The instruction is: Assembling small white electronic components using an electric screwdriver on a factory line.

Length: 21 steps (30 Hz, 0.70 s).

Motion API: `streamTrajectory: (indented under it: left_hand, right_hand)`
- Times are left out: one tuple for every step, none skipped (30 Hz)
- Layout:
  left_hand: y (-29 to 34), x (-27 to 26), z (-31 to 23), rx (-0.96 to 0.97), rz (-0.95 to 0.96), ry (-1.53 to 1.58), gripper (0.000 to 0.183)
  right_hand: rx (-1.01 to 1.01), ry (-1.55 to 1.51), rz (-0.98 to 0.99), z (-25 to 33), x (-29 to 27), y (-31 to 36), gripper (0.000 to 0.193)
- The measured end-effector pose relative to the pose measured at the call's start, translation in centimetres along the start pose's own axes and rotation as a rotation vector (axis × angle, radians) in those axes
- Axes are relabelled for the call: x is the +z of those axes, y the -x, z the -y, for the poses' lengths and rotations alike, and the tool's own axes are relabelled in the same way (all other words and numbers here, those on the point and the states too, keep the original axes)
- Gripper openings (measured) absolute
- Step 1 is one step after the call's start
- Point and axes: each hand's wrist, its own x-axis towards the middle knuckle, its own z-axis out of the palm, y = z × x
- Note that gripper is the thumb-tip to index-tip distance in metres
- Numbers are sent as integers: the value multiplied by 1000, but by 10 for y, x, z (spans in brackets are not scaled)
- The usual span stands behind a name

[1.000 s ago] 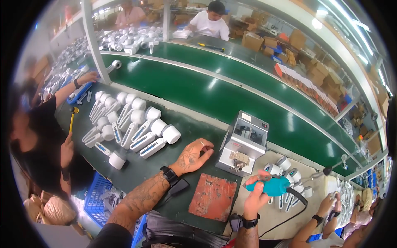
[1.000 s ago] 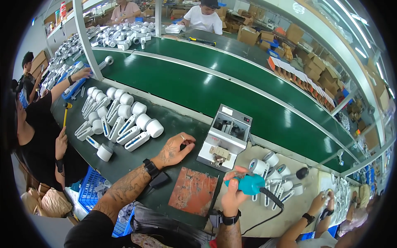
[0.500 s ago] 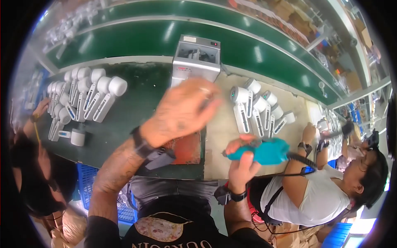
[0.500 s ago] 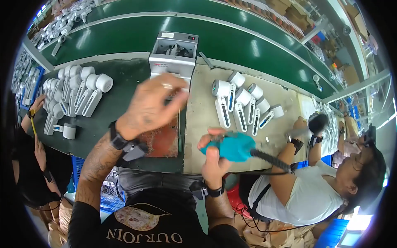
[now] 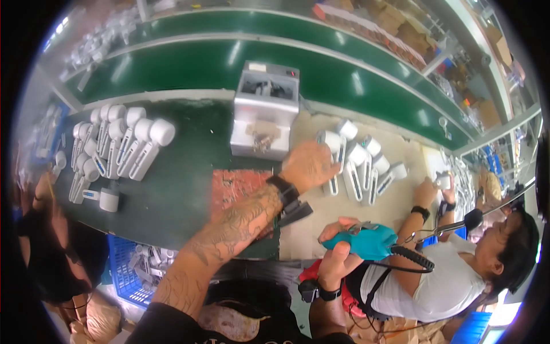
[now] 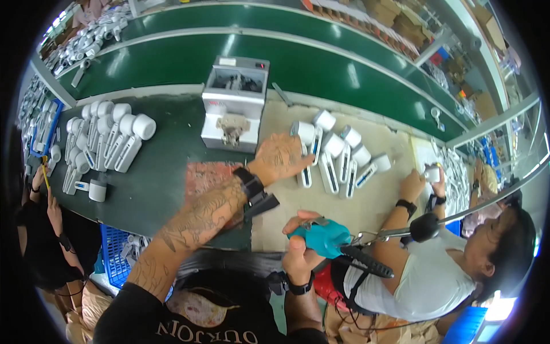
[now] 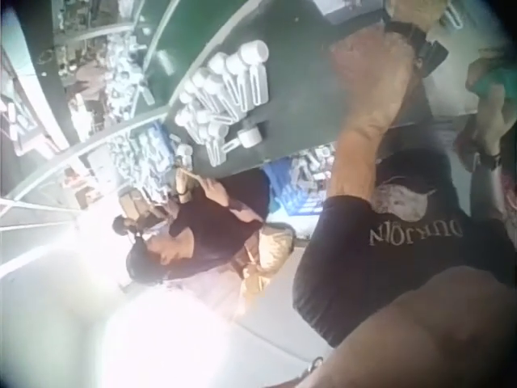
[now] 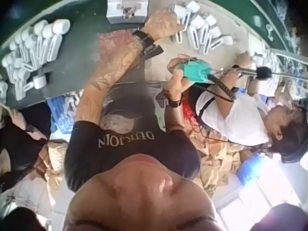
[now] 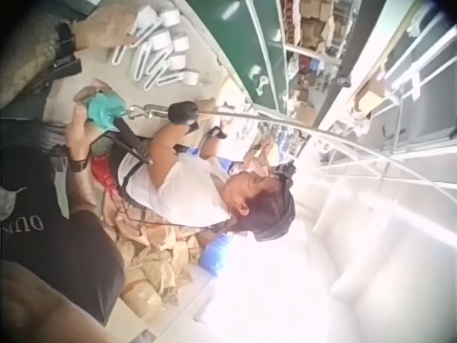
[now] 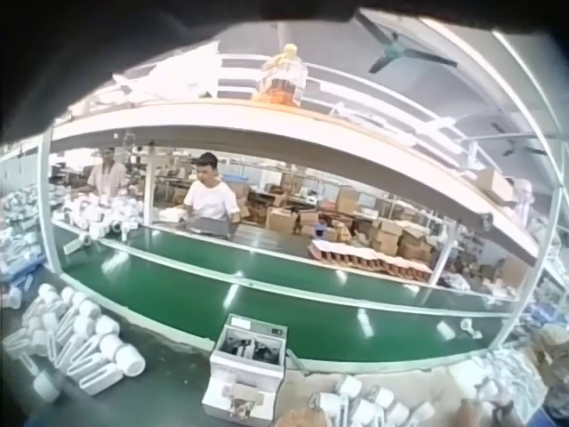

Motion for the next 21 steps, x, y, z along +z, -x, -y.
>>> streamTrajectory:
  left_hand:
    - [7,2,4,69,-93,-54,63]
    - [12,-9,-2,67,-98,-56,63]
    - [17,-21,-6,39,-73,-2,61]
    - [29,-30,-9,6,-40,51,59]
    - [44,-26,-11,107,-291,-7,48]
    - [58,-34,-13,106,-282,-8,48]
    - [72,-49,-16,188,-272,37,41]
    - [84,-62,-16,267,-265,82,34]
    - [91,-73,-10,266,-258,84,34]
    - [103,-81,-5,298,-282,142,30]
    - [113,-84,2,328,-306,202,25]
    - [120,-87,13,317,-300,207,25]
    - [126,-88,24,326,-297,199,23]
    - [132,-89,35,333,-295,192,21]
    - [136,-88,44,295,-260,170,21]
    - [137,-85,54,281,-260,178,21]
    - [138,-82,64,324,-282,154,22]
    - [139,-81,68,366,-302,132,24]
    - [142,-82,68,366,-308,147,28]
    - [144,-82,69,355,-312,156,28]
    - [145,-82,71,363,-311,138,28]
  right_hand:
    - [19,9,30,-4,0,-1,71]
    - [15,6,33,-7,0,-5,71]
    - [0,16,31,-10,1,-8,71]
    - [-6,25,28,-11,3,-8,70]
    - [3,22,29,-11,3,-8,70]
    - [7,29,48,-11,3,-11,67]
    - [14,39,65,-13,2,-13,65]
    - [24,42,61,-15,4,-14,65]
    - [12,42,64,-20,8,-16,63]
    - [10,43,72,-22,11,-15,60]
    - [19,53,116,-23,13,-16,57]
    - [32,55,119,-22,17,-20,57]
    - [41,62,171,-21,22,-22,57]
    - [51,69,224,-21,25,-24,56]
    - [38,117,247,-21,28,-26,58]
    - [49,121,258,-21,32,-27,58]
    - [25,112,202,-19,36,-29,60]
    - [2,104,146,-16,41,-31,62]
    - [9,61,114,-10,48,-35,67]
    - [16,68,126,-4,52,-39,67]
    - [22,-88,142,1,55,-45,67]
